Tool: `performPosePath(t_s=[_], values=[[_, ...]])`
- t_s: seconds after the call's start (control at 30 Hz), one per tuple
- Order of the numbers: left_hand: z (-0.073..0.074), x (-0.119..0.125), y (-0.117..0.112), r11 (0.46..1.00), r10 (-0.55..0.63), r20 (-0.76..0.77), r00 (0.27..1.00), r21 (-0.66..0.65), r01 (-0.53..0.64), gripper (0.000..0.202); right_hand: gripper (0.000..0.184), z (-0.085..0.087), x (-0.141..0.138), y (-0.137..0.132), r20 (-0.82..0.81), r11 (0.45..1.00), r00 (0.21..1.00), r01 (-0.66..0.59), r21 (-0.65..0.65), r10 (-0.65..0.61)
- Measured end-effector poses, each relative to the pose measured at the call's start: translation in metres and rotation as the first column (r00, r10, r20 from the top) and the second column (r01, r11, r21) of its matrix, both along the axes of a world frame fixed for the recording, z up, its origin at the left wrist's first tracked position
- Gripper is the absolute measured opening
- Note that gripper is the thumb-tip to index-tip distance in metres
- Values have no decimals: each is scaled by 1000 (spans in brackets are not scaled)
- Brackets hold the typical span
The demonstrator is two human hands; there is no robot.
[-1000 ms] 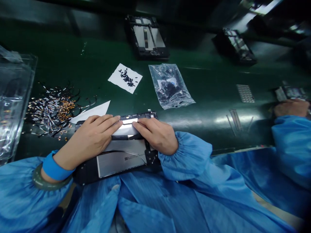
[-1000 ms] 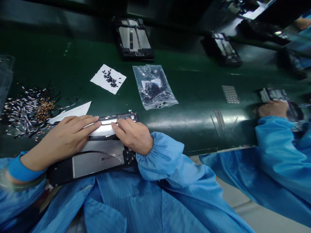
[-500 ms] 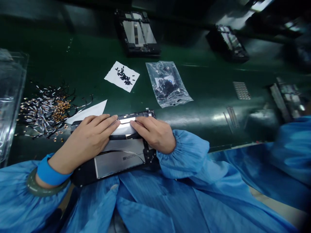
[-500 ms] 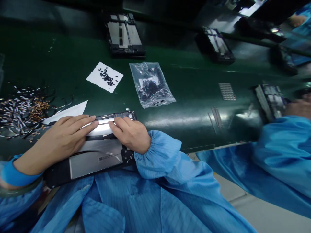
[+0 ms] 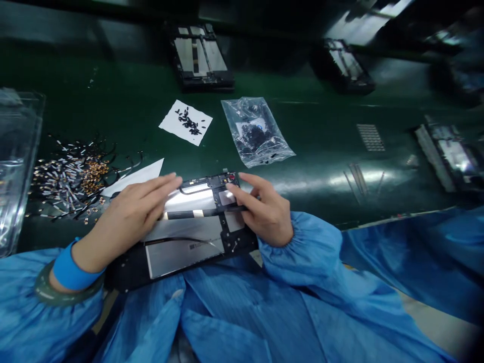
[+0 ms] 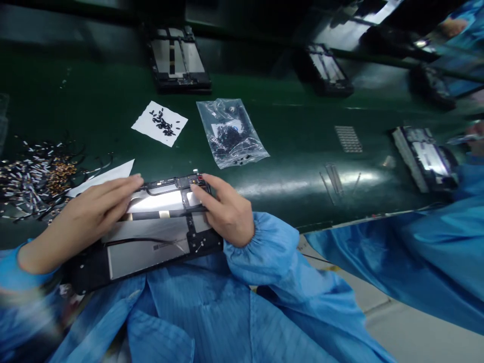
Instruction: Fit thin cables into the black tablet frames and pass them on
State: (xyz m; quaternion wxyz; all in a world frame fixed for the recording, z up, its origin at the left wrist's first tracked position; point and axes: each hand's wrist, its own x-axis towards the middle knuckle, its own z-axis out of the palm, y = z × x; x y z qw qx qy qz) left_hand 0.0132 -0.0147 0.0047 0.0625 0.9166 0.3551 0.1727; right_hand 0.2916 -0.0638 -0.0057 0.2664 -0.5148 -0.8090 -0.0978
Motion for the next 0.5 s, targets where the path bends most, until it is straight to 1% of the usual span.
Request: performPosePath(t_s=[0.03,0.07,0.1,0.13,0.17,0.23,0.3,0.33,0.37,0.4,0.43,0.47,0.5], values=[[0,1,2,997,52,4,999,-51,-52,45,29,-2,4,-5,-95,995,992,79,-60,-85],[-1,3,5,990,102,-13,995,-99,-103,49,28,-4,6,-9,-163,978,972,145,-147,-168],[-2,6,8,980,137,-40,990,-138,-142,51,28,-6,8,-13,-210,949,947,187,-253,-243],[-4,9,10,972,156,-67,985,-168,-165,53,30,-7,9,-15,-245,909,922,197,-368,-300],[-5,11,12,965,168,-83,982,-189,-181,53,32,-8,9,-17,-279,860,897,178,-478,-341],[-4,15,15,950,212,-84,974,-216,-226,49,35,-6,10,-18,-358,743,834,90,-664,-420],[6,13,16,920,319,-22,947,-234,-315,43,40,-2,12,-18,-438,597,722,-42,-801,-535],[13,9,17,891,399,39,916,-252,-377,42,43,1,14,-18,-466,518,651,-128,-846,-599],[22,5,18,851,487,123,865,-289,-439,45,48,3,16,-18,-482,443,580,-221,-869,-656],[30,-1,20,803,572,225,789,-351,-482,51,52,5,18,-19,-491,381,518,-310,-871,-701],[37,-6,23,753,642,329,692,-438,-491,57,55,6,21,-19,-499,339,469,-386,-858,-729],[42,-12,28,715,688,422,590,-533,-453,60,58,6,22,-20,-510,318,435,-441,-839,-742],[45,-16,33,696,709,497,500,-607,-384,58,61,5,24,-20,-524,312,413,-479,-821,-745]])
